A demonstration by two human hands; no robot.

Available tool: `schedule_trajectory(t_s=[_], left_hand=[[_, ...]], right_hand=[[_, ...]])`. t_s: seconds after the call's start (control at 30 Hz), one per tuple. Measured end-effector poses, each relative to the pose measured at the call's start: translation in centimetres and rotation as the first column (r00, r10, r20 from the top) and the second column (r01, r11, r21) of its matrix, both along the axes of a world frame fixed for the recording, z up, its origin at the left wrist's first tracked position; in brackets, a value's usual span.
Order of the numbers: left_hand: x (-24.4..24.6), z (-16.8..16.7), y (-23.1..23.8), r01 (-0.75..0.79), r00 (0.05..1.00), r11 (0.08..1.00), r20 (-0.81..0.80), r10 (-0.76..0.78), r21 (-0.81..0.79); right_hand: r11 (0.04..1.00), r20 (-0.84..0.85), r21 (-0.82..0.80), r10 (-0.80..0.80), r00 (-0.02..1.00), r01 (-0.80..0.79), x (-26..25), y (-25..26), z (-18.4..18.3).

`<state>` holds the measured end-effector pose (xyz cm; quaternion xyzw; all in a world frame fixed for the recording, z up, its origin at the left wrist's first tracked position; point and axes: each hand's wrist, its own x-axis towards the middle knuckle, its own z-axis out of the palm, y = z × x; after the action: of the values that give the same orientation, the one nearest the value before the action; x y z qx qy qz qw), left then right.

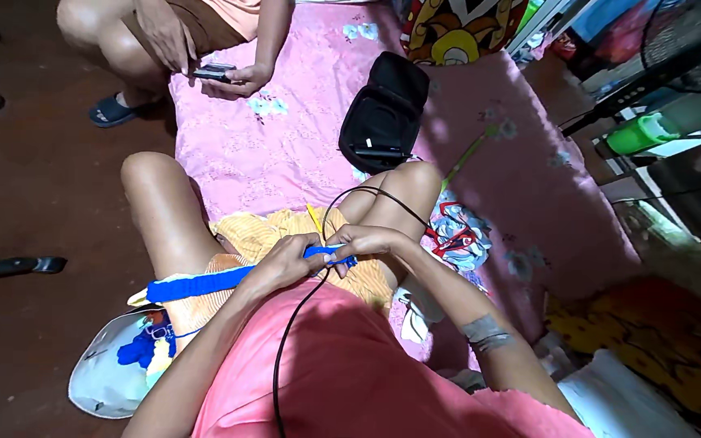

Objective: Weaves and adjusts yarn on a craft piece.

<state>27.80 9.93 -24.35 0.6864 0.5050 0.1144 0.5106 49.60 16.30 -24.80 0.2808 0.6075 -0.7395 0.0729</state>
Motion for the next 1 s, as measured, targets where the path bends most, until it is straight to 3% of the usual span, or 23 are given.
schedule_trajectory(t_s=[0.1,0.27,0.43,0.67,0.8,1.0], left_hand=[[-0.4,-0.8,0.0,0.02,0.993,0.999,0.12,-0.016,-0.03],[0.1,-0.4,0.2,0.146,0.989,0.989,0.026,-0.146,-0.032],[0.5,-0.6,0.1,0.044,0.996,0.999,0.078,-0.042,-0.017],[0.4,-0.7,0.0,0.04,0.944,0.994,0.331,-0.003,-0.105],[0.9,-0.3,-0.2,-0.041,0.932,0.99,0.353,0.085,-0.132],[0.9,-0.5,-0.4,-0.099,0.941,0.994,0.321,0.105,-0.036]], right_hand=[[1.0,-0.015,-0.014,-0.006,1.0,0.006,0.8,-0.1,0.5],[1.0,-0.002,-0.016,-0.01,1.0,0.01,0.8,-0.7,0.5],[0.997,-0.014,0.009,-0.075,0.997,0.076,1.0,-1.0,0.6],[0.984,-0.207,-0.084,-0.173,0.963,0.159,4.1,-0.6,1.4],[0.981,-0.235,-0.09,-0.189,0.954,0.172,4.2,-0.8,1.4],[0.97,-0.233,-0.112,-0.236,0.943,0.215,4.0,-0.9,1.2]])
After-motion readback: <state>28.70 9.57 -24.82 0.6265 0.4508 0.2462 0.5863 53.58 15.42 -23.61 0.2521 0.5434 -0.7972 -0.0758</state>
